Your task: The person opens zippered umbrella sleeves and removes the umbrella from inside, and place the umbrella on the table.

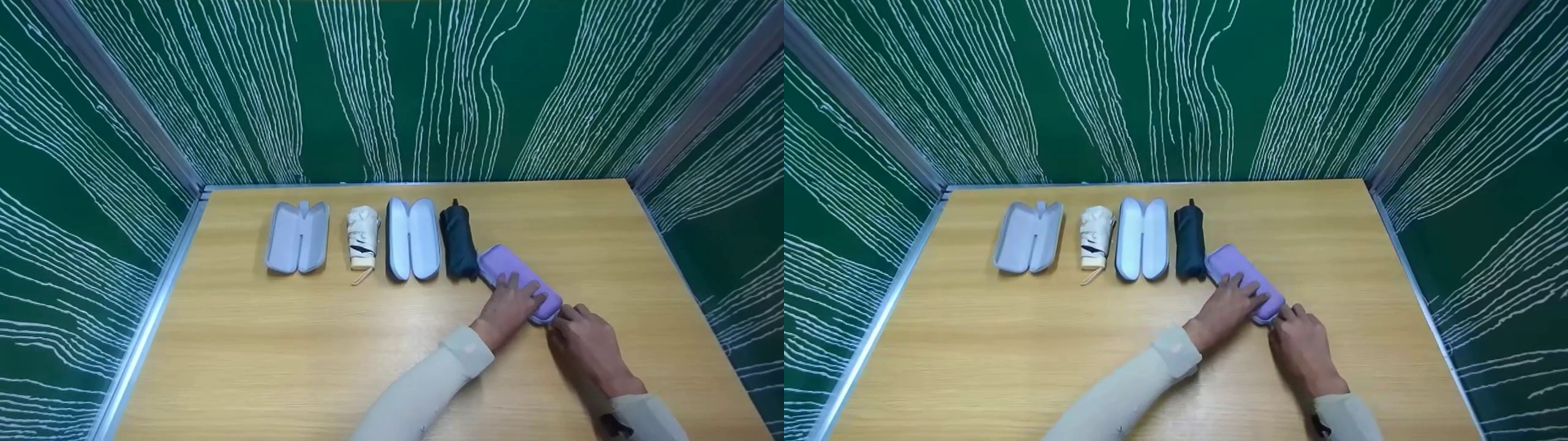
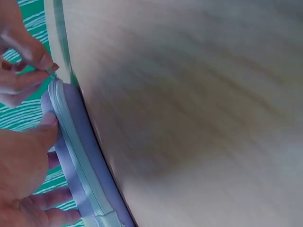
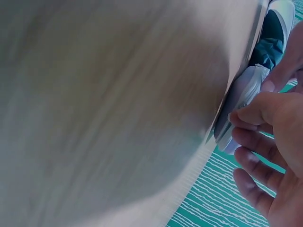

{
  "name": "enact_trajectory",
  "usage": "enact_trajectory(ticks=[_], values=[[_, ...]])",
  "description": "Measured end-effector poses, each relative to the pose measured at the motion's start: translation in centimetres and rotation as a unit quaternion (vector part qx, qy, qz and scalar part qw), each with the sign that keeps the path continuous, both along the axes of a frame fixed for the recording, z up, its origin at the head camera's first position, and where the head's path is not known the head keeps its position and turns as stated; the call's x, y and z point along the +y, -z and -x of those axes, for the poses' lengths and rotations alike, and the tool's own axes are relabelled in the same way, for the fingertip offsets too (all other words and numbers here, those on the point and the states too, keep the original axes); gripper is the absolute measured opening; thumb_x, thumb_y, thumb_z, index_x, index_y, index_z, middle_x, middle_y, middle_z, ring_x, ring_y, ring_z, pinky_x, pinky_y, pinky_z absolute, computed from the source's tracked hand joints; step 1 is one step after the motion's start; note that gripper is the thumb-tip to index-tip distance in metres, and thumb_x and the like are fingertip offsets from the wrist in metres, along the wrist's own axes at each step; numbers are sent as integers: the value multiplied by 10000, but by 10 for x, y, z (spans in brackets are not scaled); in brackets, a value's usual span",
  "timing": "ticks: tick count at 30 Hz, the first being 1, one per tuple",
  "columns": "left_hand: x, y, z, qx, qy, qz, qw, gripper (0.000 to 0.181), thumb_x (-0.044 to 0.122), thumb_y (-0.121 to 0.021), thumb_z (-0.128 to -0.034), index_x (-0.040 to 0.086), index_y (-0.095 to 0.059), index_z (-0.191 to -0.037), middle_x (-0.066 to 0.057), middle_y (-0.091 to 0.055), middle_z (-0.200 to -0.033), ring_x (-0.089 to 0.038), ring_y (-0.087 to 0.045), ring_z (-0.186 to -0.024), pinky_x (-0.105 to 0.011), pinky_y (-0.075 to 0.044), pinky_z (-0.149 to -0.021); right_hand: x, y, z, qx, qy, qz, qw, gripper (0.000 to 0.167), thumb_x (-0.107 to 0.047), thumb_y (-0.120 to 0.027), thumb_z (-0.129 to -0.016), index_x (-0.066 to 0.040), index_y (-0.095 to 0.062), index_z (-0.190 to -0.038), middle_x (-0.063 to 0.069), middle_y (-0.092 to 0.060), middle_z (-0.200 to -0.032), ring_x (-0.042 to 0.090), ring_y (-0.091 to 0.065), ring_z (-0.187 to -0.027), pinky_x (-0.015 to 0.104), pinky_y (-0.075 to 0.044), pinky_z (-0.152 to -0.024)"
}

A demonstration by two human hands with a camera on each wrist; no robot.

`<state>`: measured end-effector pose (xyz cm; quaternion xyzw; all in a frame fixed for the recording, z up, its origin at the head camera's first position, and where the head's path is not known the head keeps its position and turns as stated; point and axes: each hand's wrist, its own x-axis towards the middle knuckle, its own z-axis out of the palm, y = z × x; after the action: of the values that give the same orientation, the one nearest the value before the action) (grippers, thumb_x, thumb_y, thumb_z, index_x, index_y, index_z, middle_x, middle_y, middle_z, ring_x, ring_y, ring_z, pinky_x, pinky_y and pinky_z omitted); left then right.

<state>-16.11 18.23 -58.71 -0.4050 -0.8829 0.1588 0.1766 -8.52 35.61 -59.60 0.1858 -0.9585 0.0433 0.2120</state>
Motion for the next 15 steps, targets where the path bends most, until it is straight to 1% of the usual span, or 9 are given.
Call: enact_trajectory(ticks=[6,11,15], values=[[6,4,-6,68,-211,-207,9995,370,245,-481,-1111,451,-637,-1376,169,-604,-1287,-164,-590,-1155,-336,-507,-942,-7,-3,-4,-288,434,97,9986,112,-60,-820,-799,26,-781,-860,120,-653,-853,283,-569,-724,438,-508,-573],[10,5,-10,44,-329,-305,9990,365,256,-479,-1113,431,-637,-1392,150,-611,-1284,-186,-608,-1176,-357,-512,-948,-13,-4,-7,-234,613,266,9975,116,-68,-805,-807,33,-781,-859,134,-671,-877,299,-568,-723,464,-514,-567],[13,7,-13,131,-413,-378,9983,360,240,-468,-1117,404,-644,-1385,140,-620,-1275,-207,-623,-1207,-390,-527,-983,-15,-3,-8,-123,639,299,9974,107,-65,-802,-805,29,-777,-849,128,-659,-864,302,-569,-715,469,-515,-551]])
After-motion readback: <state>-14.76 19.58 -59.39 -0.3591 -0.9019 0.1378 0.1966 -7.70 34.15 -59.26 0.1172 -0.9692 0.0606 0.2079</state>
